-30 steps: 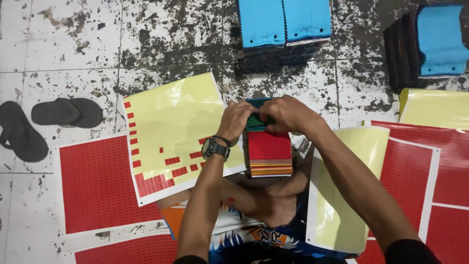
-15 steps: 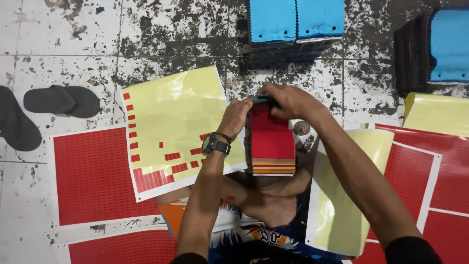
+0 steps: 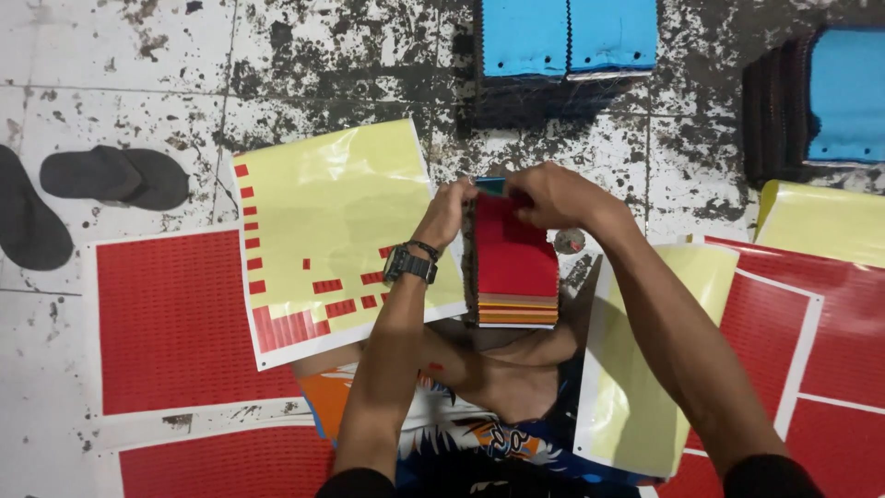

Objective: The person sits on the floor and peels small red stickers from a yellow backing sheet. They then place the stickers onto a stack of colorful notebooks, pressing them down to adhere.

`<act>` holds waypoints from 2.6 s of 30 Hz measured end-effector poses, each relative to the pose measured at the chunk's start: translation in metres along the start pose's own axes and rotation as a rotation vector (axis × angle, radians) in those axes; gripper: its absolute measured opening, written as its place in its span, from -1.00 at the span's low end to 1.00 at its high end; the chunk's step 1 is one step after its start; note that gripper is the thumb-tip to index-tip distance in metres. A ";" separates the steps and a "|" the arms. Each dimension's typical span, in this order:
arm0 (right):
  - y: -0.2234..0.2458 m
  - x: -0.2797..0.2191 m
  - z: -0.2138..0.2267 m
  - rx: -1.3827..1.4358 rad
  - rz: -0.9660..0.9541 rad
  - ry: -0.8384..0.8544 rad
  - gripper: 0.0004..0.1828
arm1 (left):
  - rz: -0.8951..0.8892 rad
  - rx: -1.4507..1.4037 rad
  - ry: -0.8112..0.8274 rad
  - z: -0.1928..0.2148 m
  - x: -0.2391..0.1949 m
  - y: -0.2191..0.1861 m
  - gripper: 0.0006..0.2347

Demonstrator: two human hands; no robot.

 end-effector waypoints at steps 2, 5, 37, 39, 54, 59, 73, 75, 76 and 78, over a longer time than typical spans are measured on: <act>0.031 -0.032 0.005 -0.036 0.037 0.019 -0.67 | -0.101 0.225 0.053 -0.009 -0.025 -0.041 -0.56; 0.066 -0.073 0.002 -0.125 0.086 0.012 -0.71 | -0.187 0.515 0.088 -0.016 -0.010 -0.029 -0.73; 0.060 -0.149 -0.132 -0.449 0.440 -0.881 -0.46 | -0.037 0.849 0.168 -0.042 -0.015 -0.009 -0.37; 0.069 -0.157 -0.118 -0.412 0.456 -0.901 -0.43 | -0.097 0.842 0.114 -0.043 -0.017 -0.015 -0.42; 0.203 -0.081 -0.041 -0.102 0.761 -0.738 -0.63 | -0.574 0.512 -1.112 0.095 -0.324 -0.060 -0.79; 0.235 -0.007 -0.080 0.099 0.551 -0.254 -0.44 | -0.332 0.358 -1.344 0.110 -0.369 0.034 -0.64; 0.300 -0.055 -0.100 0.160 0.644 -0.207 -0.66 | -0.281 -0.500 -1.086 0.125 -0.381 0.090 -0.85; 0.299 -0.044 -0.119 0.248 0.683 -0.372 -0.73 | -0.290 -0.343 -1.105 0.130 -0.376 0.096 -0.72; 0.305 -0.041 -0.122 0.246 0.679 -0.370 -0.73 | -0.289 -0.348 -1.103 0.126 -0.374 0.094 -0.72; 0.314 -0.042 -0.119 0.137 0.626 -0.541 -0.62 | -0.270 -0.404 -1.073 0.116 -0.368 0.092 -0.67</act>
Point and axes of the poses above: each hand's wrist, its own x-axis towards the middle knuckle, its own z-axis out of the back of the hand, y = z × x, the point moved 8 cm from there along x, towards the middle knuckle, and after that the axes turned 7 degrees about y, right-handed, at the moved point
